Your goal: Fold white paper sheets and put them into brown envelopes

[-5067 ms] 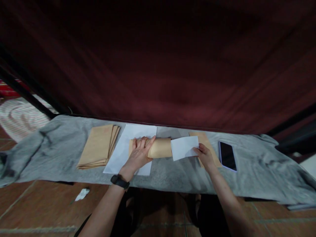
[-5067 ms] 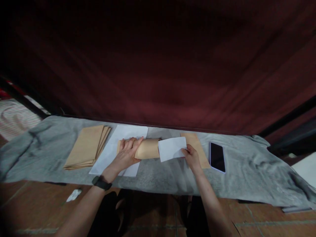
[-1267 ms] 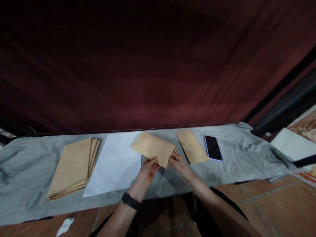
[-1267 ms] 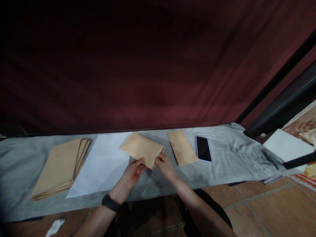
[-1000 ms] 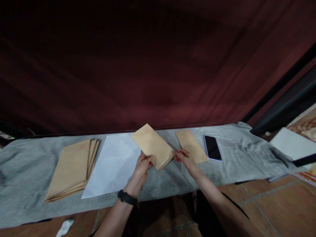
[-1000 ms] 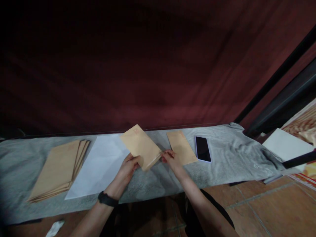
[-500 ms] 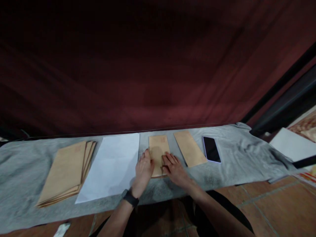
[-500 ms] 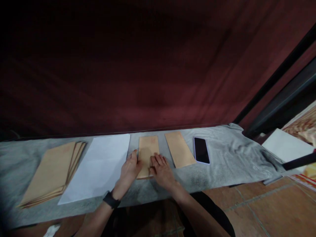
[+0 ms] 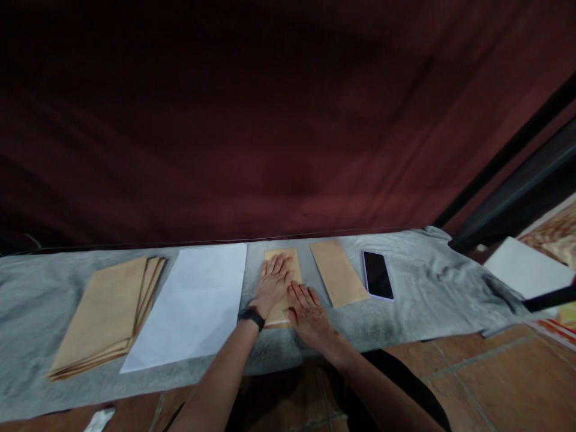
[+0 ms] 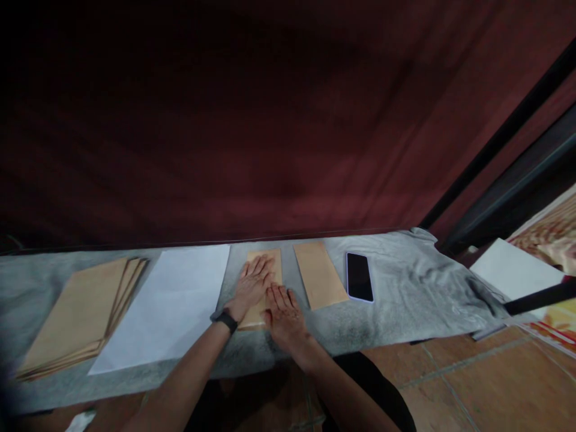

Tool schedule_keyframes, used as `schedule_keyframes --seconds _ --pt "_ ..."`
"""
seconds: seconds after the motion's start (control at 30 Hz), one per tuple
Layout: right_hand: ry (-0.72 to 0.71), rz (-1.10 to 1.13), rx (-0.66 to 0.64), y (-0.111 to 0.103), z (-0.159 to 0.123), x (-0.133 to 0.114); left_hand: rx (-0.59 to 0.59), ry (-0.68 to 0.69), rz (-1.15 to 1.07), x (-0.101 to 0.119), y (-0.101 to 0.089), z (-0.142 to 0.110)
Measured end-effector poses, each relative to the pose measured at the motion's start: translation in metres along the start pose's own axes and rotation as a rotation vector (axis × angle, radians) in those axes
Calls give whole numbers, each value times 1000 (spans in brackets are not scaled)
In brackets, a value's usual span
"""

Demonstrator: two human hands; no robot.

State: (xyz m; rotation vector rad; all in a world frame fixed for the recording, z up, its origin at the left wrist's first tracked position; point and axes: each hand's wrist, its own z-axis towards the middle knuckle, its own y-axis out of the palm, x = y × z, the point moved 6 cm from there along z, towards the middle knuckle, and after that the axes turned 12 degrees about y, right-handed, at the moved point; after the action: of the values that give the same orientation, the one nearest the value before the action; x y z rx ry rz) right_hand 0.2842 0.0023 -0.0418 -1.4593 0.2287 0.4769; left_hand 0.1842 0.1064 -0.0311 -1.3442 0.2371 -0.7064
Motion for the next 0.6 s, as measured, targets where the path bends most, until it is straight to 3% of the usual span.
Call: schedule_keyframes --seconds 0.1,0.2,0.3,0.47,0.6 --pt "-20 14 -73 -7 0 5 -20 -66 -23 -10 2 16" --pt "-98 59 -185 -18 2 13 -47 -91 -43 -11 4 11" --pt "-142 80 -237 -29 2 21 -102 -58 -94 -6 5 -18" --pt "-168 7 -202 -34 -1 23 -164 120 -252 7 -5 -79" --pt "-206 -60 -158 -34 -4 17 -122 175 -246 15 -18 -98"
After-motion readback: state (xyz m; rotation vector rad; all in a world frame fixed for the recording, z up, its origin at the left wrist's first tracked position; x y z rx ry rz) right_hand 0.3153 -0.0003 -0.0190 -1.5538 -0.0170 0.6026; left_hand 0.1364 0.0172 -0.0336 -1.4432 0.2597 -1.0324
